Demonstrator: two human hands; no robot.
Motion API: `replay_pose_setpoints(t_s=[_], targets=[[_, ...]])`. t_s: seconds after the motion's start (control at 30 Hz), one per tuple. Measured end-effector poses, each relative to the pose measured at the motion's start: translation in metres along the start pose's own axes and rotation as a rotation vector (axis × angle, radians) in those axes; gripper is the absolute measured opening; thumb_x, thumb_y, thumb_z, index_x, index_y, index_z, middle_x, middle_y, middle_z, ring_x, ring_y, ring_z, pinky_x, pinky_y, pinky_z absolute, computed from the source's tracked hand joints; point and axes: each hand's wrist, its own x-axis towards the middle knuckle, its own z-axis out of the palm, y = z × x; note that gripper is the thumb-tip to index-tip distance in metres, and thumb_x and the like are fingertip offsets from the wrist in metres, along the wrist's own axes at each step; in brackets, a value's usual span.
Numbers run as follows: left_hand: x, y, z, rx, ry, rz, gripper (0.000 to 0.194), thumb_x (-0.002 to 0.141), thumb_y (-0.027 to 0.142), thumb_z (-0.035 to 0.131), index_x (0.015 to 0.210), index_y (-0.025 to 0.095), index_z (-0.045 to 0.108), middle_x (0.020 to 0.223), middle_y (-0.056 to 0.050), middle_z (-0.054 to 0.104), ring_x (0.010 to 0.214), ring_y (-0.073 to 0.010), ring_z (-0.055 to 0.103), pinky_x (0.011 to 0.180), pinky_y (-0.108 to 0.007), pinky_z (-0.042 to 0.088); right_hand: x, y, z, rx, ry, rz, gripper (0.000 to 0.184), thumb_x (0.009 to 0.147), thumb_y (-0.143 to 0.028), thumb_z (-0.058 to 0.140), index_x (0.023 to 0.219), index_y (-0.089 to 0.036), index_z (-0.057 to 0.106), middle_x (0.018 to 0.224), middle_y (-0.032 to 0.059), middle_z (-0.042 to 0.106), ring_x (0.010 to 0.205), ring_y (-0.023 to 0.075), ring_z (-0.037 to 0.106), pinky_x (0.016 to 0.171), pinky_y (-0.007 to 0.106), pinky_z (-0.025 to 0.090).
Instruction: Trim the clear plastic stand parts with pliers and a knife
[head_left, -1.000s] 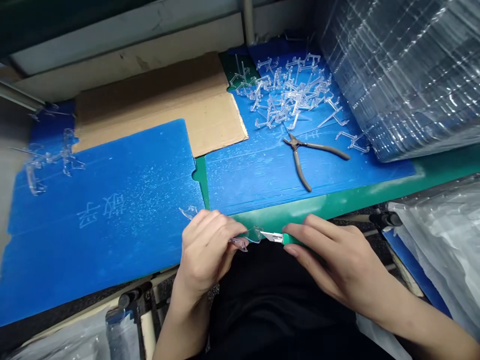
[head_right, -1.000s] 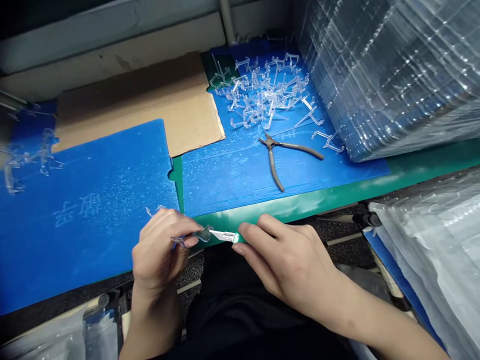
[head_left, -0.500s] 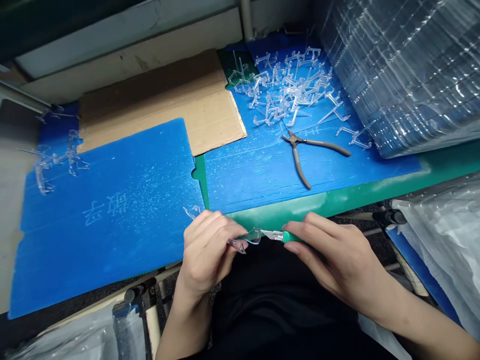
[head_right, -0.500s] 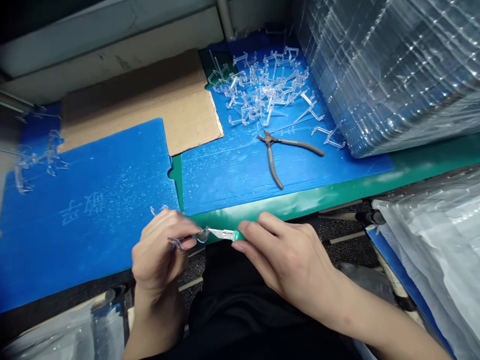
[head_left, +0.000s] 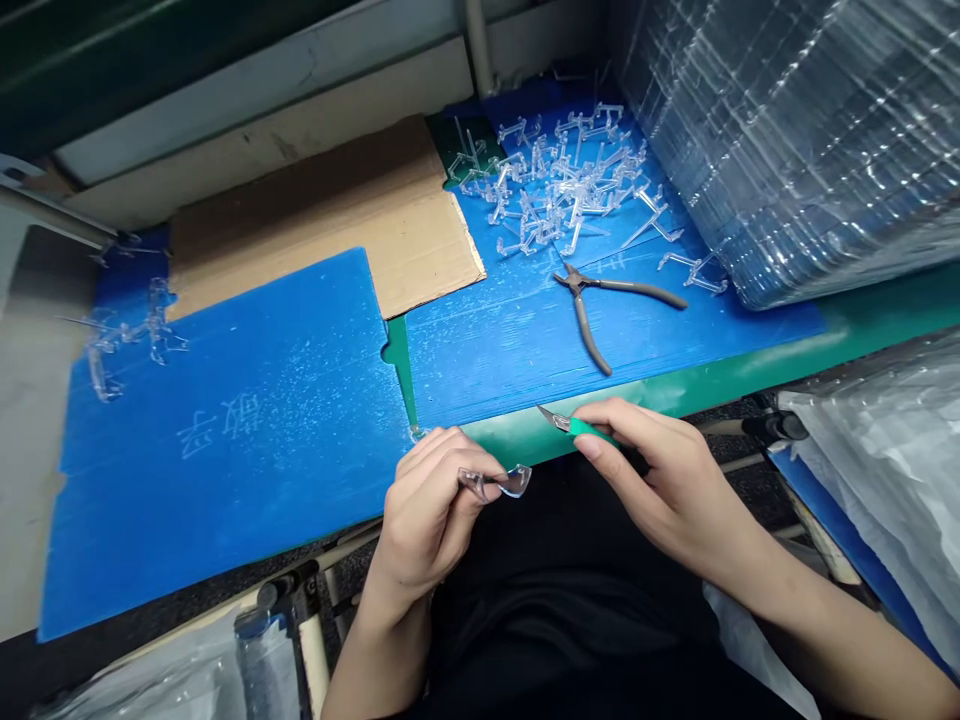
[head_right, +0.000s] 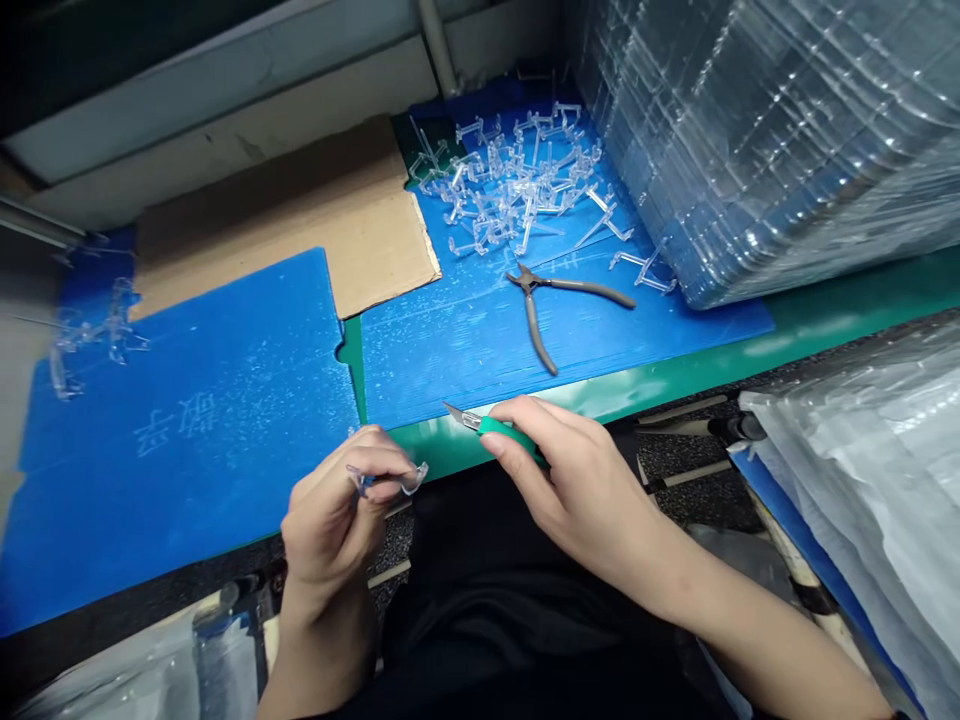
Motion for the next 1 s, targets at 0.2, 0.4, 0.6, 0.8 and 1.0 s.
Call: replay_pose_setpoints(t_s=[0.2,0.4,0.6,0.8,1.0], targets=[[-0.007,0.007,0.01,-0.372,0.09,-0.142,0.031,0.115,0.04,0.049,0.103,0.019,0.068,0.08,-0.004,0.062,0.074,-0.0172,0.056,0.072,-0.034,0.044,0.001,-0.01,0.008,0.079,-0.012,-0.086,0.017,0.114,-0.017,0.053,0.127,-0.021,0.063,0.113,0.0028,0.073,0.105,0.0153,0.069,0.093,0.026,0.051],[-0.012,0.013,0.031,-0.631,0.158,-0.263,0.042,0.116,0.049,0.038,0.097,0.021,0.064,0.077,-0.004,0.061,0.07,-0.0161,0.054,0.065,-0.03,0.044,-0.006,-0.014,0.025,0.063,0.027,-0.34,0.028,0.113,-0.018,0.055,0.14,-0.018,0.061,0.113,0.0061,0.074,0.09,0.0158,0.069,0.078,0.027,0.055],[-0.018,0.01,0.035,-0.505,0.132,-0.259,0.052,0.114,0.056,0.038,0.084,0.021,0.062,0.067,-0.004,0.057,0.064,-0.0179,0.056,0.064,-0.034,0.048,-0.006,-0.017,0.029,-0.01,0.061,-0.402,0.027,0.114,-0.018,0.053,0.14,-0.016,0.062,0.107,0.0055,0.075,0.087,0.0134,0.069,0.076,0.023,0.055],[-0.023,0.007,0.034,-0.399,0.132,-0.294,0.059,0.112,0.062,0.035,0.08,0.02,0.062,0.065,-0.004,0.057,0.066,-0.0196,0.059,0.069,-0.037,0.055,-0.008,-0.018,0.024,-0.016,0.049,-0.373,0.029,0.114,-0.016,0.054,0.141,-0.016,0.064,0.11,0.0042,0.077,0.089,0.0111,0.071,0.077,0.022,0.055],[-0.023,0.007,0.035,-0.428,0.131,-0.268,0.057,0.113,0.06,0.037,0.08,0.021,0.06,0.064,-0.003,0.057,0.062,-0.018,0.057,0.071,-0.036,0.055,-0.009,-0.018,0.024,0.012,0.051,-0.38,0.032,0.113,-0.015,0.055,0.143,-0.015,0.065,0.106,0.0047,0.076,0.086,0.0108,0.07,0.076,0.02,0.056]])
